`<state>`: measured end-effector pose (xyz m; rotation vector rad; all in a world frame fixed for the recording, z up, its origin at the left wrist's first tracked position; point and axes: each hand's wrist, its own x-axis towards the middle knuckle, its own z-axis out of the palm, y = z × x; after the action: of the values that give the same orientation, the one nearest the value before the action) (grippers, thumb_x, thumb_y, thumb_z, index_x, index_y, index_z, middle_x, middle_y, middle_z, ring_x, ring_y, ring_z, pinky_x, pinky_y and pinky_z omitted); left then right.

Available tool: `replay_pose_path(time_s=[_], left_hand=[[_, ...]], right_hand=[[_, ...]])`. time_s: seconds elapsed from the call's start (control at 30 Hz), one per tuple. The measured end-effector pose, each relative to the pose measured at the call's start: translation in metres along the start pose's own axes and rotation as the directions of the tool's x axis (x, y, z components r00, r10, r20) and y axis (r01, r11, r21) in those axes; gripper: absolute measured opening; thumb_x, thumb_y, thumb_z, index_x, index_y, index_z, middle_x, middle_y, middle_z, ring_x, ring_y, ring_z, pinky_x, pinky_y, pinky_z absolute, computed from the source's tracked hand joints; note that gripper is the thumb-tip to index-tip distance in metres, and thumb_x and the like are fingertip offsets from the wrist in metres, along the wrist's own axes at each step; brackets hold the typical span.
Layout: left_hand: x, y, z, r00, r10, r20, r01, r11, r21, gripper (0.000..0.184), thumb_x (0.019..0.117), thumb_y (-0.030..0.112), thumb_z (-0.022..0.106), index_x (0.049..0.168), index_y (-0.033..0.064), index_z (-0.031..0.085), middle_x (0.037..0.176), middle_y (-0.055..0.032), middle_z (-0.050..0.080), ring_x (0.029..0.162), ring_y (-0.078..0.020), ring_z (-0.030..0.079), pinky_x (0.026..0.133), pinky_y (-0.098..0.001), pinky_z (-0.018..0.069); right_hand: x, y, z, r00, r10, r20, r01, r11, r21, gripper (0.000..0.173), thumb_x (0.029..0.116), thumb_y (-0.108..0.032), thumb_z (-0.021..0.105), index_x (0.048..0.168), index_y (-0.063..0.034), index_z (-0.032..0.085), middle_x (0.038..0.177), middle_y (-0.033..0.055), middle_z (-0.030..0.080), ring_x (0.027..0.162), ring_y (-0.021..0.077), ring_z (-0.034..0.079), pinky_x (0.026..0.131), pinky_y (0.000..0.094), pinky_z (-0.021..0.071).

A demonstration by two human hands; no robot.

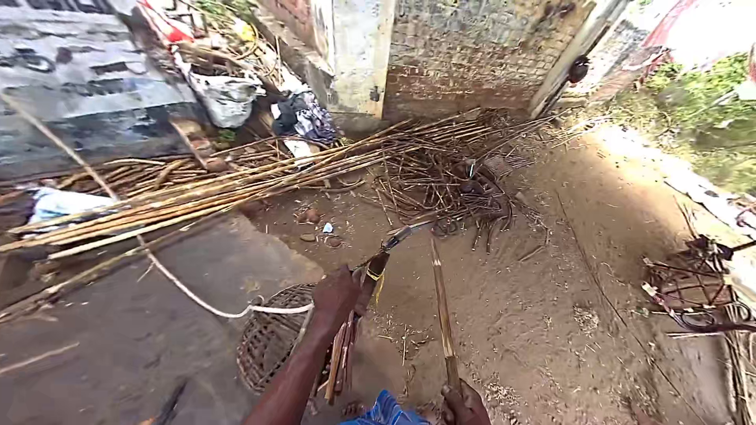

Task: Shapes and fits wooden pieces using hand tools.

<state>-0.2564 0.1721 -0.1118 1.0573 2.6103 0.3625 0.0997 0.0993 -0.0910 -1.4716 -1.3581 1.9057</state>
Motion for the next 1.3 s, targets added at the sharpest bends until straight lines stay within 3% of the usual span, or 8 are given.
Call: replay_pose_path(time_s=[0.23,0.43,0.7,0.8,0.93,1.1,1.2,1.3], left_hand=[[-0.008,0.014,-0.014,0.979,-0.163,0.122,0.169,0.985,-0.043,0.062,0.1098,0.051,0.029,0.121,0.0038,0.067,0.121,-0.0237,0.069,0.115,-0.0418,0.066,0.090,-0.0625,0.0522],[0.002,0.016,-0.015,0.963,-0.221,0.156,0.240,0.964,-0.116,0.065,0.1098,0.051,0.026,0.122,0.0029,0.068,0.125,-0.0232,0.069,0.119,-0.0394,0.065,0.093,-0.0609,0.0517],[-0.012,-0.005,-0.007,0.968,-0.143,0.206,0.202,0.932,-0.301,0.080,0.1050,0.067,0.028,0.125,-0.0002,0.066,0.122,-0.0284,0.067,0.118,-0.0464,0.064,0.096,-0.0684,0.0484],[-0.048,-0.004,0.006,0.953,-0.008,0.304,0.179,0.822,-0.540,0.068,0.1071,0.057,0.041,0.125,-0.0054,0.063,0.108,-0.0269,0.067,0.093,-0.0394,0.067,0.085,-0.0609,0.0525],[-0.101,0.037,0.020,0.871,0.280,0.404,0.190,0.566,-0.802,0.034,0.1078,0.031,0.055,0.117,0.0001,0.063,0.087,-0.0080,0.066,0.063,-0.0142,0.059,0.054,-0.0298,0.0489],[-0.102,0.092,0.009,0.868,0.352,0.351,0.270,0.260,-0.927,0.036,0.1055,0.029,0.059,0.129,0.0023,0.060,0.105,-0.0109,0.070,0.083,-0.0191,0.068,0.067,-0.0337,0.0563],[-0.095,0.108,0.016,0.880,0.348,0.322,0.263,0.206,-0.943,0.033,0.0964,0.021,0.073,0.118,-0.0015,0.064,0.101,-0.0133,0.071,0.087,-0.0221,0.070,0.075,-0.0383,0.0597],[-0.100,0.102,0.022,0.830,0.422,0.365,0.352,0.112,-0.929,0.023,0.1025,0.014,0.064,0.116,-0.0040,0.068,0.102,-0.0139,0.075,0.087,-0.0223,0.073,0.079,-0.0369,0.0611]], right_hand=[[0.059,-0.088,0.033,0.987,-0.160,0.021,0.159,0.986,0.053,0.046,0.1012,-0.014,0.054,0.143,0.0001,0.042,0.078,0.0090,0.061,0.055,0.0164,0.059,0.049,0.0312,0.0534],[0.088,-0.123,0.041,0.987,-0.152,-0.052,0.156,0.983,0.098,0.036,0.1064,-0.013,0.053,0.139,0.0008,0.047,0.079,0.0104,0.062,0.048,0.0133,0.054,0.042,0.0261,0.0478],[0.034,-0.101,0.023,0.993,-0.111,-0.041,0.117,0.969,0.218,0.035,0.1087,-0.024,0.046,0.135,-0.0010,0.050,0.079,0.0072,0.061,0.050,0.0111,0.053,0.044,0.0248,0.0472],[0.038,-0.103,0.022,0.992,-0.126,-0.020,0.126,0.934,0.334,0.037,0.1105,-0.027,0.038,0.134,-0.0020,0.052,0.079,0.0074,0.062,0.051,0.0110,0.054,0.045,0.0242,0.0471],[0.072,-0.123,0.033,0.971,-0.229,-0.072,0.237,0.963,0.132,0.038,0.1078,-0.018,0.042,0.142,-0.0032,0.049,0.095,0.0087,0.065,0.060,0.0129,0.058,0.052,0.0276,0.0496],[0.085,-0.101,0.042,0.915,-0.383,-0.126,0.361,0.918,-0.167,0.049,0.0993,-0.014,0.057,0.147,-0.0035,0.048,0.112,0.0121,0.065,0.074,0.0155,0.064,0.061,0.0317,0.0557],[0.062,-0.072,0.041,0.904,-0.389,-0.176,0.341,0.907,-0.248,0.060,0.0903,-0.012,0.063,0.148,-0.0049,0.048,0.122,0.0130,0.063,0.086,0.0187,0.067,0.067,0.0358,0.0581],[0.039,-0.068,0.038,0.978,-0.176,-0.108,0.177,0.984,-0.002,0.059,0.1002,-0.014,0.060,0.153,-0.0048,0.035,0.099,0.0122,0.065,0.062,0.0181,0.063,0.050,0.0335,0.0549]])
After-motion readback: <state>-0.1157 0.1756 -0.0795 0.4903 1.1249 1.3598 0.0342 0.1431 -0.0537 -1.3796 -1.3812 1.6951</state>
